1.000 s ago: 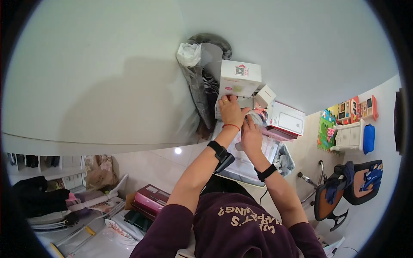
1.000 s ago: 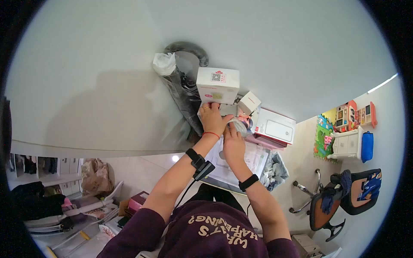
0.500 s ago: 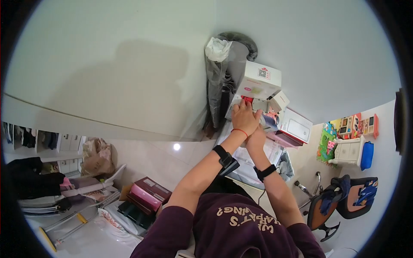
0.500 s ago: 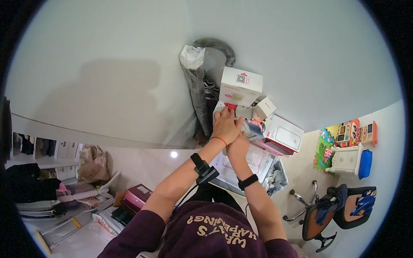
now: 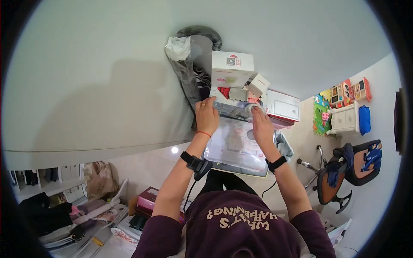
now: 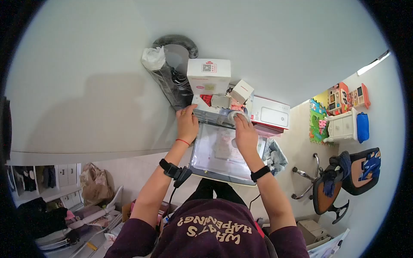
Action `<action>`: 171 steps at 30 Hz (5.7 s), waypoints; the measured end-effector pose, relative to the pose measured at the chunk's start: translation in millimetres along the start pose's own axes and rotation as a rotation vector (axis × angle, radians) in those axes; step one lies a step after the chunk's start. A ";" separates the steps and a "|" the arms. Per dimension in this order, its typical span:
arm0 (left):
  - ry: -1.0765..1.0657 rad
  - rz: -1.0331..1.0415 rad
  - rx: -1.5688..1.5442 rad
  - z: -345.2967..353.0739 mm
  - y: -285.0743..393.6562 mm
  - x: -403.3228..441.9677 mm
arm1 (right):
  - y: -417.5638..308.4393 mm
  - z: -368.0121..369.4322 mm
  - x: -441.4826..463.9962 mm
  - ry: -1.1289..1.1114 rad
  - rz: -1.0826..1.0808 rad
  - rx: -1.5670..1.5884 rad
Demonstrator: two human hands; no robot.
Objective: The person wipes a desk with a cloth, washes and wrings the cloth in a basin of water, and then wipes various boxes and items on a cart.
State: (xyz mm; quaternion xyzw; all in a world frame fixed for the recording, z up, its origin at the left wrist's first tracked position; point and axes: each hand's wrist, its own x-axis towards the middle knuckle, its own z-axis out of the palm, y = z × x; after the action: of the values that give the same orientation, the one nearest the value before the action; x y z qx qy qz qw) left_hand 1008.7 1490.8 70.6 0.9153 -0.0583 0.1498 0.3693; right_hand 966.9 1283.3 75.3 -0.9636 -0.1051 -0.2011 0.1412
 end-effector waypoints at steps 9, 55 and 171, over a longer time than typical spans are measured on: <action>-0.129 0.048 -0.031 3.1 -1.0 15.7 | -41.3 23.2 3.2 -0.088 0.047 0.004; -0.360 0.056 -0.378 88.6 153.3 57.4 | 17.6 -24.2 -34.1 0.049 0.326 0.517; -0.748 -0.422 -0.981 30.2 179.3 -76.6 | 46.4 -110.0 -106.0 0.224 0.598 0.318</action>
State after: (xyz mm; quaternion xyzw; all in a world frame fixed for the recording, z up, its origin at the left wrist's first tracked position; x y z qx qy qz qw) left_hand 904.0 1340.5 143.8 0.6225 -0.0637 -0.2988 0.7205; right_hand 844.5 1189.7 117.1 -0.8896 0.1678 -0.2366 0.3527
